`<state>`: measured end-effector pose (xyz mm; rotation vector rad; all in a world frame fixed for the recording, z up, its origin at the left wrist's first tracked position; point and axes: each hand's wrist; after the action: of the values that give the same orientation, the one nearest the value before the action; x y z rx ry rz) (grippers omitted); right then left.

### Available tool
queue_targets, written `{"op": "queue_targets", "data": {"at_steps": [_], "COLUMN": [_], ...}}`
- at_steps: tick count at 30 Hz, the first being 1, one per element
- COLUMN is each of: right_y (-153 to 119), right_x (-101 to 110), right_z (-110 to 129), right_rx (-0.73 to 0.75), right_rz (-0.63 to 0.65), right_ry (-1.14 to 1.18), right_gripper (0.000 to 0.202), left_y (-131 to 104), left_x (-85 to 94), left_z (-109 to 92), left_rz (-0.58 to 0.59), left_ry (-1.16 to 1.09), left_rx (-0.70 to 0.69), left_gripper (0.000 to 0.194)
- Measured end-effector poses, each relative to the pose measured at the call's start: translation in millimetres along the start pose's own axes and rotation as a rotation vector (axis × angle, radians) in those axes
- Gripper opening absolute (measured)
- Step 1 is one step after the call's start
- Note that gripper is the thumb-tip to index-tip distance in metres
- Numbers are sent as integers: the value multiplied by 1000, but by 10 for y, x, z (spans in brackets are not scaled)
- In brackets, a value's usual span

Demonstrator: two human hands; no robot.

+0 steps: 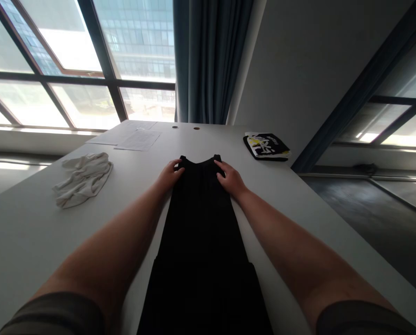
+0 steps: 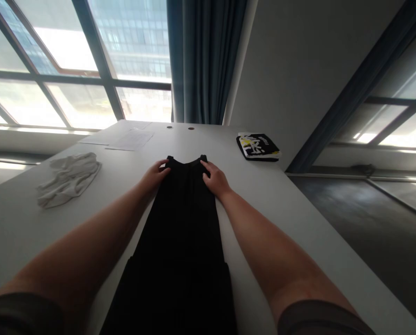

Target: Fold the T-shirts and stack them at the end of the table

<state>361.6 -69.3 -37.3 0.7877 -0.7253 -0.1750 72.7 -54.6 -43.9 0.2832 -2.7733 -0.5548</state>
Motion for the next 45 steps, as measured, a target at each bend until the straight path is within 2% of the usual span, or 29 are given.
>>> {"op": "queue_targets", "data": {"at_steps": [3, 7, 11, 15, 17, 19, 20, 22, 24, 26, 28, 31, 35, 38, 41, 43, 45], "right_y": [-8, -7, 2, -54, -149, -299, -390, -582, -753, -872, -926, -915, -848, -824, -821, -823, -826], "right_x": [12, 9, 71, 221, 324, 443, 510, 651, 791, 903, 969, 983, 949, 942, 938, 926, 908], "right_z": [92, 172, 217, 341, 444, 556, 610, 705, 774, 816, 831, 817, 771, 756, 766, 777, 788], "right_rx": [60, 19, -6, -47, -76, -96, -95, -56, 32, 163, 264, 288, 300, 286, 233, 191, 141], "right_rz": [-76, -140, -228, -273, -275, -256, -239, -185, -22, 212, 397, 486, 500, 493, 465, 449, 419], "right_ry": [54, 110, 193, 217, 204, 182, 174, 155, 108, 40, -30, -81, -3, 50, 11, -44, -107], "right_gripper": [54, 44, 32, 25, 21, 18, 22, 46, 65, 63, 53, 41, 33, 32, 27, 25, 23], "left_y": [-14, -33, -53, -169, -321, -525, -635, -849, -1026, -1149, -1220, -1256, -1268, -1278, -1269, -1246, -1219], "left_x": [-8, -72, -87, 54, 179, 332, 415, 585, 737, 848, 906, 917, 897, 891, 875, 864, 860], "left_z": [-109, -262, -378, -484, -518, -538, -549, -583, -640, -711, -781, -861, -919, -925, -885, -837, -789], "left_rz": [-39, -100, -110, -114, -87, 9, 62, 184, 345, 520, 651, 721, 726, 676, 526, 391, 306], "left_ry": [-251, -327, -385, -415, -363, -269, -212, -92, 37, 167, 264, 299, 331, 364, 437, 556, 677], "left_rx": [102, 165, 109, -3, -15, -20, -38, -107, -226, -356, -433, -420, -387, -317, -264, -258, -211], "left_gripper": [53, 45, 47, 57, 48, 38, 35, 29, 20, 13, 8, 8, 10, 19, 25, 24, 23]}}
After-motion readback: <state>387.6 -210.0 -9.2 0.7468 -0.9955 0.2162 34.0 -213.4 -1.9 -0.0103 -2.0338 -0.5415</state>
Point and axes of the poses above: each hand's wrist, its own y-axis towards the middle knuckle, its own x-axis out of the back of the hand, z = x × y, and after that the axes turned 10 degrees about -z, right-handed
